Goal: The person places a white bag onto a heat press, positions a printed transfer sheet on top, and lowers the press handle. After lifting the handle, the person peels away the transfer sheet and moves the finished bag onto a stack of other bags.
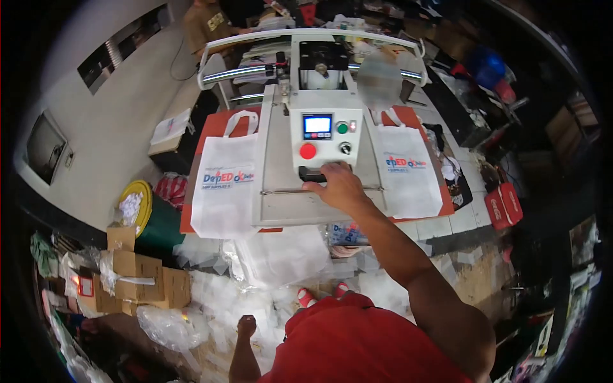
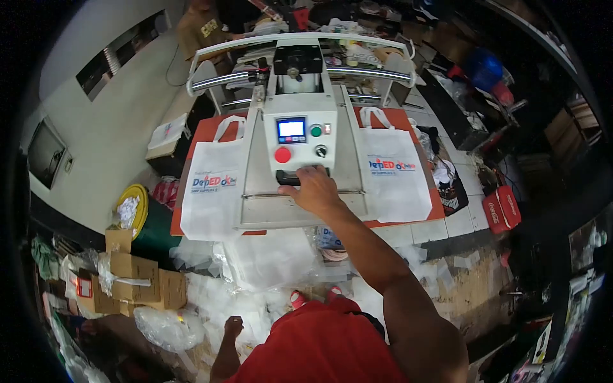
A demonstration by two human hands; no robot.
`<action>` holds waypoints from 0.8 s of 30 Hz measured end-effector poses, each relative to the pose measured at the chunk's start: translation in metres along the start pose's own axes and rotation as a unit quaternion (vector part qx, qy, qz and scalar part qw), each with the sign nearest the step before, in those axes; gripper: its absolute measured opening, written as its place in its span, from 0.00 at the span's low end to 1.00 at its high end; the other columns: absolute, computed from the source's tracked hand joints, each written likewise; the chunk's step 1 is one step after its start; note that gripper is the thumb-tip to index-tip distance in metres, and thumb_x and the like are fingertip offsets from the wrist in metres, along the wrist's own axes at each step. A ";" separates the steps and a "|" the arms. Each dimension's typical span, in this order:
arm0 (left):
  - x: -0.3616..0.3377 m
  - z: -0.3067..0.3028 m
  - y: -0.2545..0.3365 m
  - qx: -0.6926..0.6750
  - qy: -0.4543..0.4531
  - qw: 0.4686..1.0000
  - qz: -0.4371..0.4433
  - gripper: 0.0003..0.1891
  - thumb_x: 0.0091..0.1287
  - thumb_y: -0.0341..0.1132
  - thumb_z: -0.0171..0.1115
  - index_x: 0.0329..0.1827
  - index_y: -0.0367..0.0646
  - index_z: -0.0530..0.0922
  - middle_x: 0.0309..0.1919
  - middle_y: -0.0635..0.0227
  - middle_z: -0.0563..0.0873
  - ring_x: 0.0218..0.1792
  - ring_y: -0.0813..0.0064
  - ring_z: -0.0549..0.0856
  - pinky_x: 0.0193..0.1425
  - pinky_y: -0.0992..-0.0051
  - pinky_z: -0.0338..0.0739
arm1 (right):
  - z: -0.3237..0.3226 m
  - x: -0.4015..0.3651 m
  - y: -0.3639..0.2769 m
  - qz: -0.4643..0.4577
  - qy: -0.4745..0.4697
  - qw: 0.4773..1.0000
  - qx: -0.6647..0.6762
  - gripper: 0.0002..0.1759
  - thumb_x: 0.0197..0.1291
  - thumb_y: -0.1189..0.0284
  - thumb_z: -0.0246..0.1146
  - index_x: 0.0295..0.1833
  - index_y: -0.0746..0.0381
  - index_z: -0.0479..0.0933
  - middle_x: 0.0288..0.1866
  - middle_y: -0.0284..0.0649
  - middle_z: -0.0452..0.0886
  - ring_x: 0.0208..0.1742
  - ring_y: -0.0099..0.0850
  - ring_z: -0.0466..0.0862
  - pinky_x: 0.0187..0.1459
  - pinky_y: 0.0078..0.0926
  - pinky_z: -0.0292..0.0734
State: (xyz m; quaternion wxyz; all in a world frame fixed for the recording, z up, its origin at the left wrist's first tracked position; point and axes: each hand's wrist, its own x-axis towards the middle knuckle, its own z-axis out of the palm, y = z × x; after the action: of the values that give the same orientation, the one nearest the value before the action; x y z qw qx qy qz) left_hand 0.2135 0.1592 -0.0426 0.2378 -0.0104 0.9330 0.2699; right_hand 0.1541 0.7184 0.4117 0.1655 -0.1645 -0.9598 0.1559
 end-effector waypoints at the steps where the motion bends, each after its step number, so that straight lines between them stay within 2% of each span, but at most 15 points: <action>1: 0.008 -0.007 0.014 0.004 0.004 1.000 0.024 0.10 0.62 0.39 0.60 0.37 0.42 0.83 0.26 0.60 0.88 0.25 0.68 0.88 0.36 0.68 0.83 | -0.003 -0.006 0.010 0.025 0.027 0.999 -0.002 0.32 0.55 0.42 0.67 0.43 0.63 0.80 0.44 0.46 0.83 0.57 0.48 0.77 0.53 0.48 0.77; 2: 0.016 -0.011 0.021 0.008 0.008 0.999 0.046 0.12 0.63 0.39 0.60 0.37 0.40 0.83 0.26 0.60 0.87 0.23 0.69 0.87 0.35 0.68 0.83 | -0.005 -0.013 0.021 0.030 0.028 0.999 -0.004 0.32 0.55 0.42 0.67 0.43 0.63 0.80 0.44 0.46 0.83 0.57 0.48 0.77 0.53 0.48 0.77; 4: 0.027 -0.010 0.035 -0.007 0.019 0.997 0.072 0.12 0.64 0.39 0.59 0.38 0.37 0.82 0.27 0.60 0.88 0.23 0.69 0.87 0.33 0.69 0.83 | -0.011 -0.025 0.045 0.076 0.102 0.990 -0.068 0.31 0.54 0.42 0.67 0.42 0.62 0.82 0.45 0.45 0.84 0.55 0.48 0.78 0.50 0.54 0.76; 6: 0.024 0.002 0.041 -0.041 0.024 0.995 0.083 0.12 0.64 0.37 0.60 0.38 0.35 0.82 0.29 0.60 0.87 0.24 0.69 0.88 0.33 0.70 0.84 | -0.019 -0.035 0.072 0.095 0.111 0.986 -0.082 0.29 0.55 0.43 0.66 0.40 0.61 0.82 0.45 0.43 0.84 0.53 0.47 0.78 0.47 0.58 0.75; 8: 0.013 0.002 0.060 -0.039 -0.076 0.996 0.013 0.11 0.63 0.41 0.59 0.40 0.46 0.85 0.41 0.52 0.88 0.47 0.50 0.86 0.54 0.58 0.81 | -0.028 -0.043 0.100 0.097 0.143 0.979 -0.105 0.26 0.57 0.46 0.66 0.39 0.60 0.82 0.40 0.43 0.84 0.48 0.47 0.79 0.45 0.56 0.75; 9: 0.005 0.002 0.065 0.011 -0.099 0.991 0.093 0.11 0.62 0.40 0.60 0.40 0.48 0.85 0.42 0.54 0.88 0.47 0.52 0.86 0.55 0.59 0.81 | -0.030 -0.047 0.117 0.071 0.178 0.973 -0.126 0.24 0.57 0.47 0.66 0.37 0.60 0.81 0.37 0.43 0.83 0.46 0.48 0.79 0.44 0.55 0.76; 10: 0.005 0.012 0.061 0.067 -0.089 0.986 0.125 0.11 0.61 0.41 0.60 0.41 0.48 0.85 0.43 0.55 0.88 0.47 0.52 0.87 0.54 0.61 0.81 | -0.031 -0.052 0.133 0.043 0.210 0.966 -0.143 0.23 0.58 0.49 0.66 0.35 0.60 0.80 0.35 0.43 0.83 0.45 0.48 0.80 0.43 0.54 0.76; 12: 0.003 0.029 0.056 0.168 -0.083 0.963 0.193 0.12 0.63 0.41 0.58 0.42 0.48 0.85 0.44 0.56 0.88 0.48 0.52 0.86 0.54 0.62 0.82 | -0.028 -0.056 0.164 0.043 0.193 0.971 -0.137 0.20 0.56 0.52 0.67 0.36 0.60 0.81 0.40 0.43 0.83 0.46 0.49 0.78 0.44 0.56 0.75; 14: -0.031 0.002 0.115 0.127 -0.120 0.967 0.182 0.13 0.65 0.41 0.55 0.44 0.48 0.85 0.44 0.55 0.88 0.49 0.51 0.86 0.53 0.61 0.82 | -0.040 -0.061 0.167 0.066 0.189 0.968 -0.151 0.18 0.57 0.54 0.68 0.35 0.59 0.81 0.40 0.43 0.83 0.45 0.49 0.78 0.45 0.55 0.75; 16: -0.041 -0.008 0.140 0.120 -0.098 0.954 0.257 0.12 0.66 0.41 0.56 0.42 0.47 0.84 0.43 0.56 0.88 0.46 0.52 0.86 0.52 0.61 0.82 | -0.053 -0.065 0.176 0.081 0.165 0.976 -0.115 0.18 0.57 0.55 0.67 0.39 0.60 0.80 0.44 0.43 0.83 0.50 0.49 0.78 0.52 0.56 0.73; 18: -0.042 -0.019 0.164 0.087 -0.110 0.965 0.221 0.12 0.65 0.42 0.57 0.42 0.47 0.84 0.43 0.56 0.88 0.46 0.52 0.86 0.52 0.61 0.81 | -0.071 -0.070 0.147 0.141 0.138 0.970 -0.142 0.20 0.58 0.56 0.68 0.46 0.60 0.79 0.51 0.46 0.81 0.57 0.50 0.76 0.60 0.55 0.68; 19: -0.040 -0.027 0.177 0.055 -0.128 0.971 0.194 0.13 0.65 0.43 0.57 0.42 0.46 0.84 0.43 0.56 0.88 0.45 0.53 0.86 0.52 0.61 0.81 | -0.072 -0.075 0.144 0.136 0.134 0.972 -0.139 0.20 0.58 0.56 0.68 0.46 0.60 0.79 0.51 0.46 0.81 0.57 0.50 0.76 0.60 0.55 0.68; 20: -0.036 -0.040 0.189 0.068 -0.166 0.960 0.214 0.14 0.65 0.43 0.58 0.44 0.45 0.84 0.42 0.57 0.88 0.45 0.55 0.86 0.52 0.62 0.81 | -0.072 -0.081 0.145 0.120 0.197 0.964 -0.131 0.20 0.58 0.58 0.69 0.49 0.60 0.79 0.54 0.48 0.79 0.61 0.50 0.74 0.62 0.55 0.66; 22: -0.039 -0.097 0.261 0.161 -0.268 0.930 0.195 0.16 0.67 0.45 0.58 0.45 0.43 0.85 0.42 0.57 0.89 0.47 0.56 0.86 0.53 0.62 0.80 | -0.074 -0.093 0.142 0.066 0.303 0.945 -0.108 0.22 0.59 0.64 0.70 0.55 0.62 0.77 0.61 0.54 0.74 0.66 0.50 0.72 0.65 0.53 0.65; 24: -0.014 -0.122 0.276 0.131 -0.298 0.908 0.264 0.13 0.68 0.42 0.63 0.43 0.41 0.85 0.41 0.61 0.89 0.43 0.68 0.88 0.53 0.68 0.80 | -0.071 -0.095 0.146 0.076 0.322 0.939 -0.098 0.19 0.59 0.68 0.69 0.54 0.64 0.77 0.60 0.54 0.75 0.64 0.50 0.73 0.64 0.49 0.66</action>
State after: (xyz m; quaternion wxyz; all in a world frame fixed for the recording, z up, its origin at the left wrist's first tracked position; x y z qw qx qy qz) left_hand 0.1319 0.3319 0.1916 0.4235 0.3487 0.8144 0.1891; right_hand 0.3040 0.8322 0.3984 0.4366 -0.2938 -0.8503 0.0118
